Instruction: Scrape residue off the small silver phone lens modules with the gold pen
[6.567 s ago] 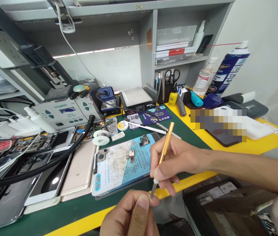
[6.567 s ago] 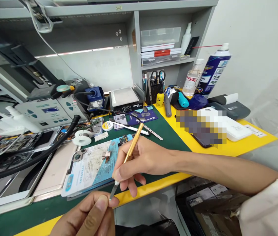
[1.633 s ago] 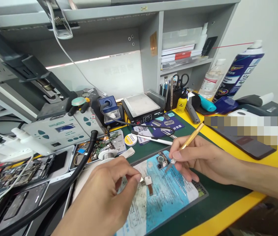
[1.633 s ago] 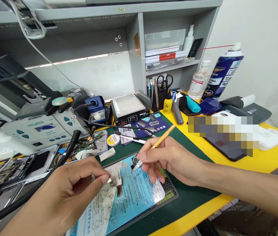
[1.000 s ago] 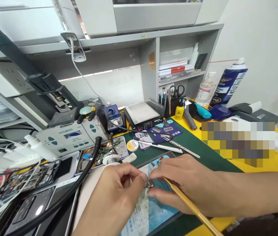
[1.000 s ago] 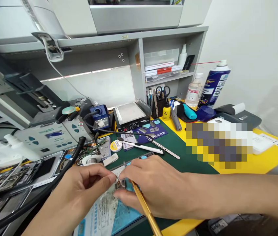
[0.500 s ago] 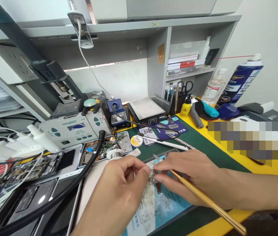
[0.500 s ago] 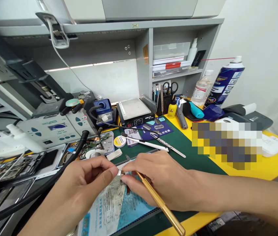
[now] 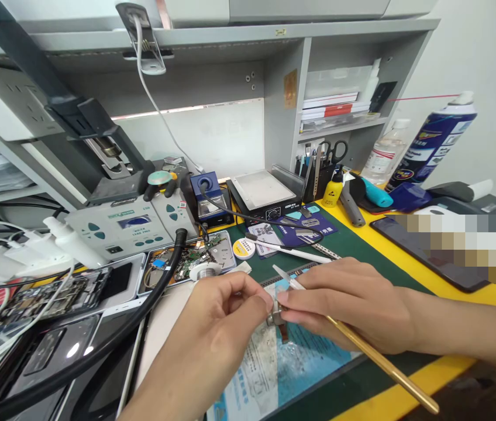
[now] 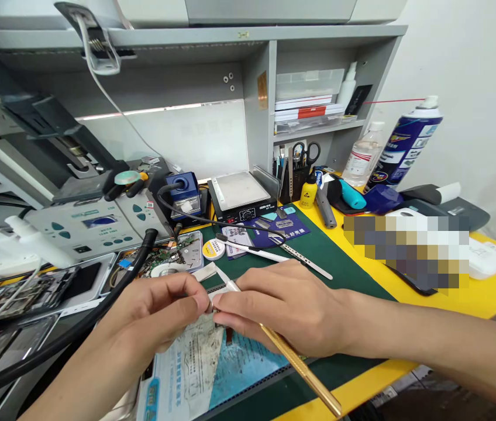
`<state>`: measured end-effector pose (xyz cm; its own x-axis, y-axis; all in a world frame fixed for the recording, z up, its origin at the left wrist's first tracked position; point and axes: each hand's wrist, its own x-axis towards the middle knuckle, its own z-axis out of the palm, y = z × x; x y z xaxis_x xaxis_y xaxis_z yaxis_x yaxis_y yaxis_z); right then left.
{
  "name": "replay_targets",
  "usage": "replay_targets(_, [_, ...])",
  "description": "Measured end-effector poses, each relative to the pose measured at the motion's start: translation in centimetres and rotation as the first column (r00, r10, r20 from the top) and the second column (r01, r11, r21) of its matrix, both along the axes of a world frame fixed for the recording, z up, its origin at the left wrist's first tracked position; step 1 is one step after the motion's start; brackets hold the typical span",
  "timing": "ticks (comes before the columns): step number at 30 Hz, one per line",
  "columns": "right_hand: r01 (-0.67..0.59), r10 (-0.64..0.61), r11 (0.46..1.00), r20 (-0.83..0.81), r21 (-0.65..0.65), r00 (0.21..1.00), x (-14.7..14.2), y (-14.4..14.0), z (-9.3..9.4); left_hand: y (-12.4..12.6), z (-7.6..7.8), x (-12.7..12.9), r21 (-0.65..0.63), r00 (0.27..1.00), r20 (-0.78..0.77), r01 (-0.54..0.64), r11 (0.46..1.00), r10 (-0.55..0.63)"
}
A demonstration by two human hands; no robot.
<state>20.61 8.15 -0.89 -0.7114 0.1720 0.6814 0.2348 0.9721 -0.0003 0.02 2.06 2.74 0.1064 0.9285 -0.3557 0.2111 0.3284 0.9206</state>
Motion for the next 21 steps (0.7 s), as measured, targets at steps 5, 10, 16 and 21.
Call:
replay_targets(5, [0.014, -0.014, 1.000, -0.015, 0.015, 1.000, 0.1, -0.3, 1.2, -0.3, -0.3, -0.3, 0.042, 0.996, -0.063, 0.059, 0.997, -0.056])
replay_targets(10, [0.064, -0.067, 0.997, -0.072, -0.042, 0.995, 0.2, -0.1, 1.3, -0.9, -1.6, -1.6, 0.362, 0.743, -0.669, 0.321, 0.875, 0.005])
replay_targets(16, [0.067, -0.069, 0.990, -0.010, -0.126, 0.998, 0.9, 0.2, 0.5, -0.7, -3.6, -1.5, 0.370, 0.463, -0.886, 0.648, 0.666, 0.041])
replay_targets(21, [0.079, -0.079, 0.989, 0.010, -0.129, 0.997, 1.2, 0.2, -0.2, -0.4, -4.5, -1.3, 0.443, 0.478, -0.870, 0.656, 0.611, 0.118])
